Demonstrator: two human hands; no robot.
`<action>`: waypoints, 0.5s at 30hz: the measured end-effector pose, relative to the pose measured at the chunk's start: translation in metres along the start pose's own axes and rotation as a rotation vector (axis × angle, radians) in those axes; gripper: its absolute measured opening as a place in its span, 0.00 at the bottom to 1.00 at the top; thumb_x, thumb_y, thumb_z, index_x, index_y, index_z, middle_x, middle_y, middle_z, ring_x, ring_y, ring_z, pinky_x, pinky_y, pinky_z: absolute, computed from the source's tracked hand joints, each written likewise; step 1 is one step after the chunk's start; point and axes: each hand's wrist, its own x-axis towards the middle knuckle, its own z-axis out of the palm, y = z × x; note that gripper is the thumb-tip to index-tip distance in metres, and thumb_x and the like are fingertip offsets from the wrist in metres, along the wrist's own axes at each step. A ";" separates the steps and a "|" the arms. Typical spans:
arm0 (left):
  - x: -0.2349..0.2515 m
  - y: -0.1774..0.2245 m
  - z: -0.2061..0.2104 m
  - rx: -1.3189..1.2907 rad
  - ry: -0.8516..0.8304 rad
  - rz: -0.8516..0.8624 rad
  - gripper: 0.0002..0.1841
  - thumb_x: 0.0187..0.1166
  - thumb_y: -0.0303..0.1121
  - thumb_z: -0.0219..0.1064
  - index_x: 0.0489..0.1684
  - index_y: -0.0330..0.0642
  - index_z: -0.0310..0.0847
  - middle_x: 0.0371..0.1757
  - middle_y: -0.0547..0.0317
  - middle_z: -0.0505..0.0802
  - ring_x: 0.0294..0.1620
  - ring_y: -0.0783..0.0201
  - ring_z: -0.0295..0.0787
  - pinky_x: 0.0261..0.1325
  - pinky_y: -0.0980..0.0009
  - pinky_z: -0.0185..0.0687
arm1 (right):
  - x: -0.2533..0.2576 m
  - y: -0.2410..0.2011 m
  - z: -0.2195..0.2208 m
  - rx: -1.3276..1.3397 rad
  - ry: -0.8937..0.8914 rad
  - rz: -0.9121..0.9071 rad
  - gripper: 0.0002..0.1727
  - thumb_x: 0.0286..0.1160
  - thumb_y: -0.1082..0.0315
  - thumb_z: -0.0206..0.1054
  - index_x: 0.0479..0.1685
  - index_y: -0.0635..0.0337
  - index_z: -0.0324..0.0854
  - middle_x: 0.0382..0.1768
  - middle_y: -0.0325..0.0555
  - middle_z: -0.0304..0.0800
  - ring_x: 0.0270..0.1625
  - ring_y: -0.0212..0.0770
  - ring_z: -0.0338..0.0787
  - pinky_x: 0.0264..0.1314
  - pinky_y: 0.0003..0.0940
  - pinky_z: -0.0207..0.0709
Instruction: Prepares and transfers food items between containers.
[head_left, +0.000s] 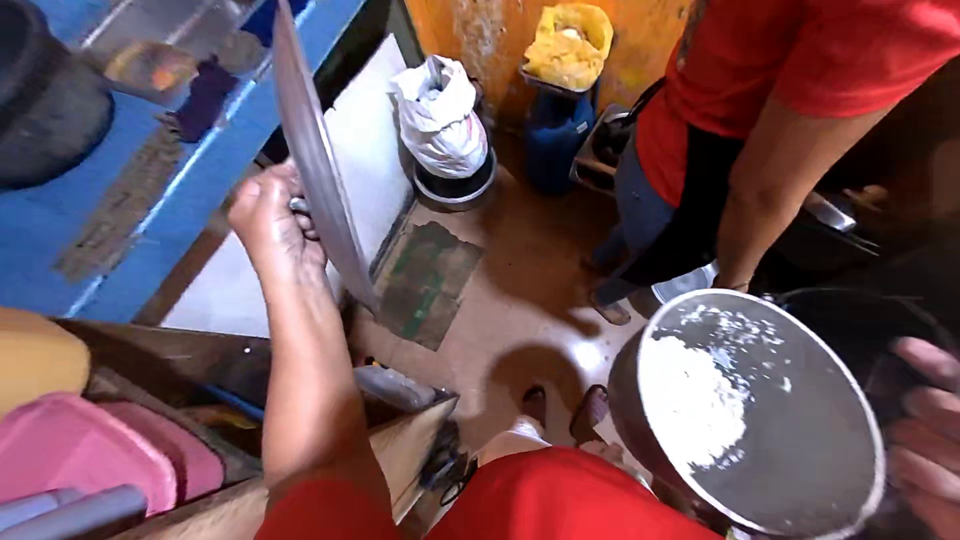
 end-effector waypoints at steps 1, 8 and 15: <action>0.002 -0.007 -0.004 0.022 0.011 -0.036 0.06 0.82 0.28 0.62 0.37 0.53 0.79 0.23 0.78 0.85 0.14 0.82 0.73 0.17 0.86 0.71 | 0.015 0.013 0.020 0.021 0.004 0.007 0.21 0.82 0.67 0.49 0.71 0.47 0.75 0.12 0.19 0.69 0.09 0.17 0.64 0.09 0.13 0.62; 0.007 -0.038 -0.011 0.164 0.119 -0.219 0.07 0.81 0.26 0.62 0.51 0.40 0.82 0.33 0.67 0.87 0.15 0.82 0.68 0.16 0.85 0.63 | 0.113 0.086 0.133 0.074 -0.018 0.110 0.17 0.83 0.74 0.46 0.66 0.57 0.69 0.08 0.23 0.59 0.05 0.19 0.59 0.07 0.15 0.60; 0.029 -0.040 -0.010 0.389 0.156 -0.224 0.08 0.75 0.24 0.70 0.48 0.35 0.87 0.33 0.59 0.90 0.17 0.76 0.70 0.19 0.79 0.65 | 0.195 0.097 0.203 0.051 -0.181 0.185 0.12 0.86 0.75 0.50 0.61 0.57 0.70 0.10 0.25 0.64 0.06 0.20 0.60 0.07 0.15 0.59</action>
